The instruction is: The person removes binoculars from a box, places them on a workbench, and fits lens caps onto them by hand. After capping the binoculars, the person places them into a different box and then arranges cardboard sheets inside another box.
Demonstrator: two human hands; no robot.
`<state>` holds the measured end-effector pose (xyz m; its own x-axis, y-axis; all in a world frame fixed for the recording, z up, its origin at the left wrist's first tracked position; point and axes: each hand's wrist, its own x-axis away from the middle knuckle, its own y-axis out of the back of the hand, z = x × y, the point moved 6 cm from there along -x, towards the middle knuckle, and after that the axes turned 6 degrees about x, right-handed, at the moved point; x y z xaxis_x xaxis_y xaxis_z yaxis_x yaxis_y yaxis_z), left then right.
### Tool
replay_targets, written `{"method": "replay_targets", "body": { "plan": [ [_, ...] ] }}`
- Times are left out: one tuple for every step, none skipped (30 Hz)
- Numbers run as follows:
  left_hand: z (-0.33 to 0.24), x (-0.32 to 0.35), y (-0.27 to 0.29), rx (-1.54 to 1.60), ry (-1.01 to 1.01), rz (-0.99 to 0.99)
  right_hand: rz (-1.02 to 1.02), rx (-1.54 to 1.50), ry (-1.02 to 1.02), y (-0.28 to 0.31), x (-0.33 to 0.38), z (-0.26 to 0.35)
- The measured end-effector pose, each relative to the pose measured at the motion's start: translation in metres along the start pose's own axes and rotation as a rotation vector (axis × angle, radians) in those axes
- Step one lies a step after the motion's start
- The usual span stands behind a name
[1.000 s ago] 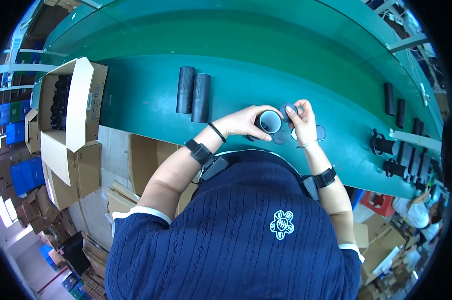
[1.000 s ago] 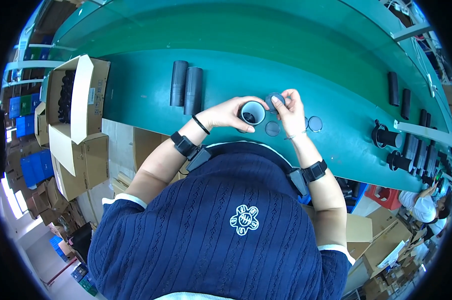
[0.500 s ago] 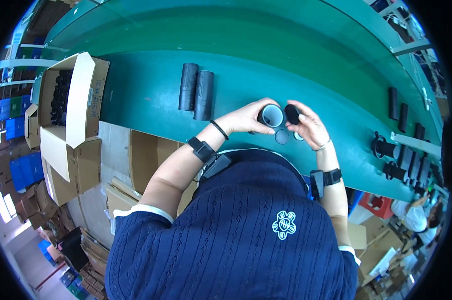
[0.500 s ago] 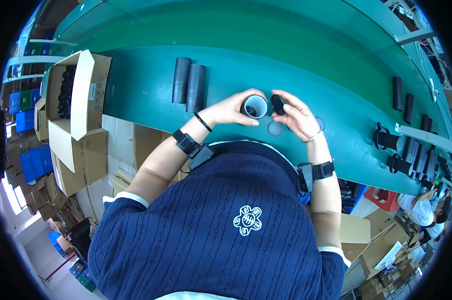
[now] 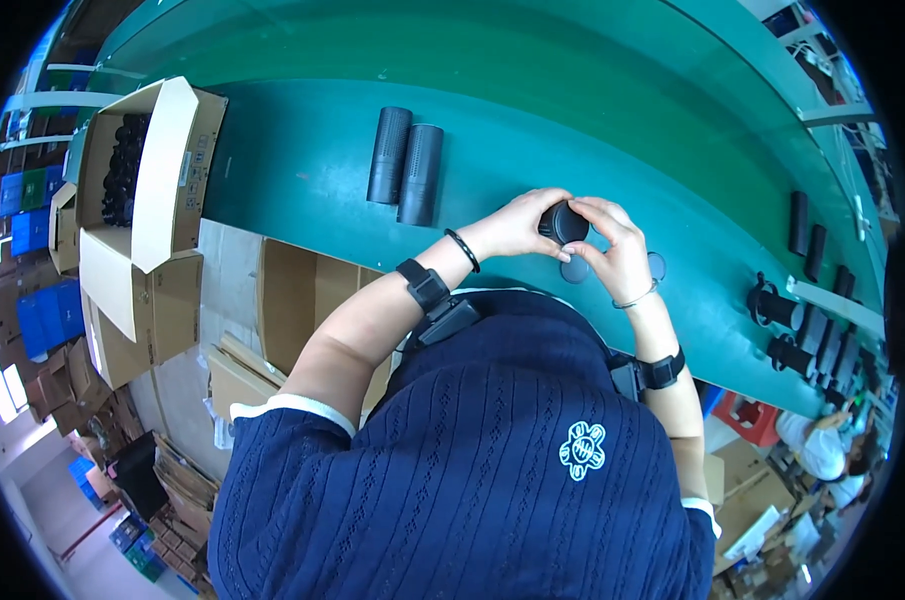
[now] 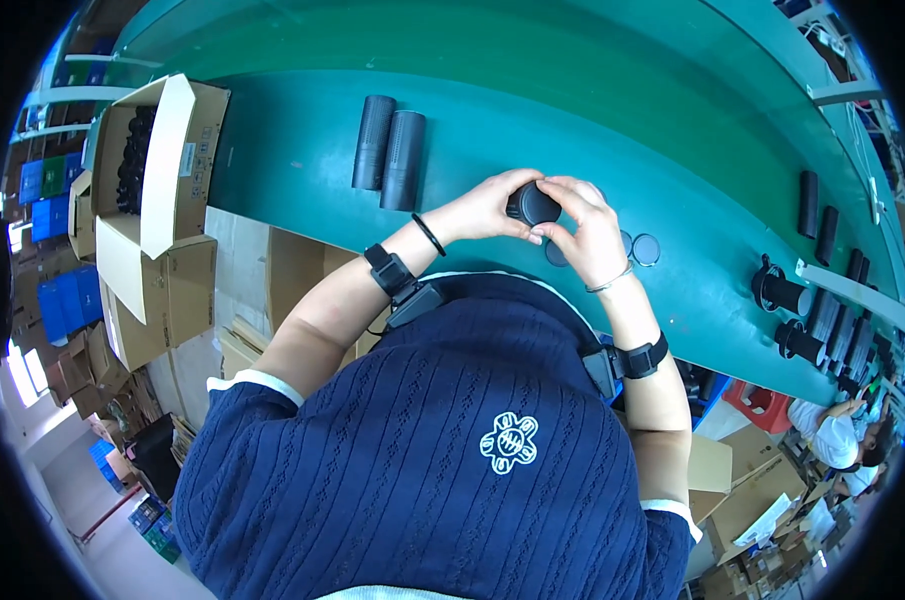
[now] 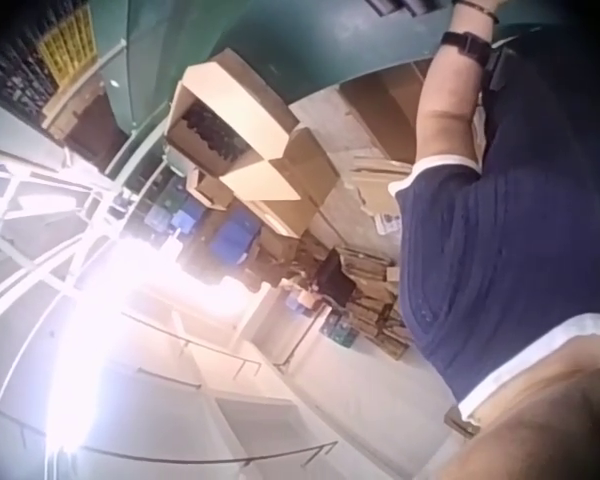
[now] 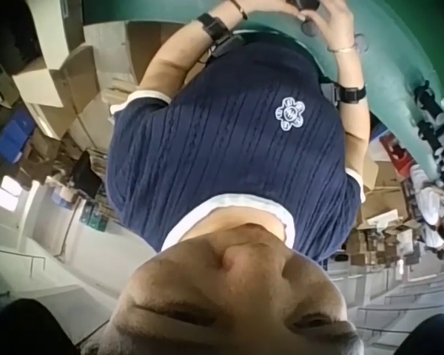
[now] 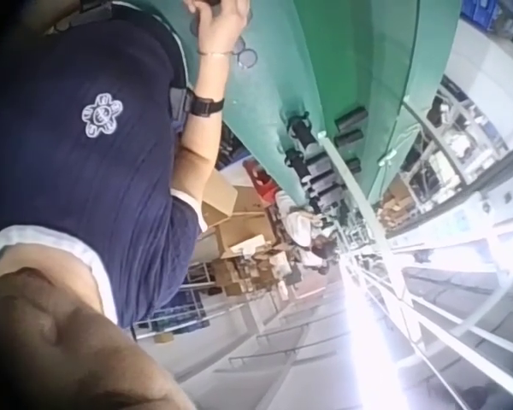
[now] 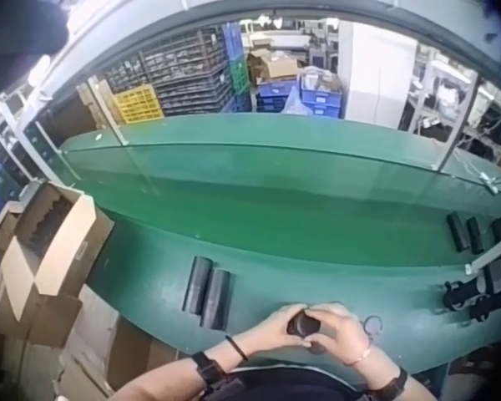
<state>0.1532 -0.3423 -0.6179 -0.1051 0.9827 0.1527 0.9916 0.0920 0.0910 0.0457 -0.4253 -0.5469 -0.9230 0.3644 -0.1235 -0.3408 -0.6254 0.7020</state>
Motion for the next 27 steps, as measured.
{"method": "replay_targets", "body": {
  "plan": [
    [0.000, 0.000, 0.000, -0.029, -0.053, 0.003, 0.004, 0.003, 0.000, -0.001, 0.000, 0.000],
    [-0.001, 0.001, 0.000, -0.058, -0.106, 0.007, 0.004, 0.016, 0.008, -0.001, 0.000, 0.001],
    [0.002, 0.002, 0.000, -0.056, -0.106, 0.006, 0.003, 0.029, 0.015, -0.002, 0.000, 0.001],
    [-0.001, 0.004, 0.000, -0.066, -0.122, 0.019, 0.005, 0.030, 0.014, -0.002, 0.001, 0.002],
    [-0.003, 0.005, -0.001, -0.077, -0.138, 0.032, 0.015, 0.050, 0.017, -0.002, 0.001, 0.003],
    [-0.001, 0.004, -0.002, -0.075, -0.138, 0.032, 0.025, 0.069, 0.021, -0.003, 0.000, 0.004],
    [0.000, 0.003, -0.002, -0.054, -0.134, 0.008, 0.027, 0.068, 0.022, -0.003, 0.000, 0.005],
    [0.002, 0.002, -0.001, -0.033, -0.130, -0.015, 0.028, 0.084, 0.031, -0.003, 0.000, 0.007],
    [0.003, 0.003, 0.000, -0.033, -0.129, -0.017, 0.029, 0.100, 0.041, -0.003, 0.000, 0.009],
    [0.002, 0.002, -0.001, -0.057, -0.122, 0.017, 0.029, 0.099, 0.042, -0.004, 0.000, 0.009],
    [0.001, 0.003, -0.002, -0.081, -0.114, 0.051, 0.041, 0.131, 0.047, -0.005, 0.000, 0.009],
    [0.001, 0.003, -0.003, -0.081, -0.114, 0.050, 0.052, 0.162, 0.054, -0.006, 0.000, 0.010],
    [0.002, 0.003, -0.003, -0.092, -0.103, 0.051, 0.053, 0.162, 0.055, -0.006, 0.000, 0.011],
    [0.002, 0.003, -0.004, -0.103, -0.092, 0.052, 0.057, 0.180, 0.043, -0.006, 0.000, 0.012],
    [0.002, 0.003, -0.004, -0.102, -0.091, 0.051, 0.062, 0.199, 0.032, -0.006, -0.001, 0.013],
    [0.003, 0.003, -0.003, -0.099, -0.091, 0.042, 0.062, 0.200, 0.033, -0.006, -0.001, 0.012],
    [0.003, 0.003, -0.003, -0.096, -0.091, 0.033, 0.055, 0.145, 0.013, -0.006, -0.001, 0.009],
    [0.004, 0.003, -0.004, -0.096, -0.091, 0.033, 0.049, 0.090, -0.007, -0.006, -0.001, 0.006],
    [0.004, 0.002, -0.004, -0.075, -0.101, 0.002, 0.051, 0.089, -0.006, -0.007, 0.000, 0.006],
    [0.005, 0.002, -0.003, -0.053, -0.111, -0.029, 0.042, 0.100, 0.004, -0.007, 0.000, 0.006],
    [0.006, 0.003, -0.003, -0.053, -0.109, -0.031, 0.033, 0.111, 0.014, -0.007, 0.001, 0.006],
    [0.006, 0.003, -0.004, -0.057, -0.115, -0.036, 0.034, 0.111, 0.014, -0.006, 0.001, 0.007],
    [0.005, 0.004, -0.003, -0.060, -0.122, -0.042, 0.041, 0.131, 0.017, -0.006, 0.000, 0.009],
    [0.005, 0.004, -0.004, -0.059, -0.121, -0.042, 0.048, 0.151, 0.020, -0.006, 0.000, 0.010],
    [0.004, 0.003, -0.003, -0.066, -0.126, -0.044, 0.048, 0.151, 0.019, -0.006, -0.001, 0.012],
    [0.002, 0.003, -0.003, -0.072, -0.132, -0.047, 0.054, 0.176, 0.012, -0.006, -0.001, 0.013],
    [0.002, 0.003, -0.002, -0.073, -0.132, -0.047, 0.060, 0.201, 0.005, -0.006, -0.002, 0.013]
  ]
}}
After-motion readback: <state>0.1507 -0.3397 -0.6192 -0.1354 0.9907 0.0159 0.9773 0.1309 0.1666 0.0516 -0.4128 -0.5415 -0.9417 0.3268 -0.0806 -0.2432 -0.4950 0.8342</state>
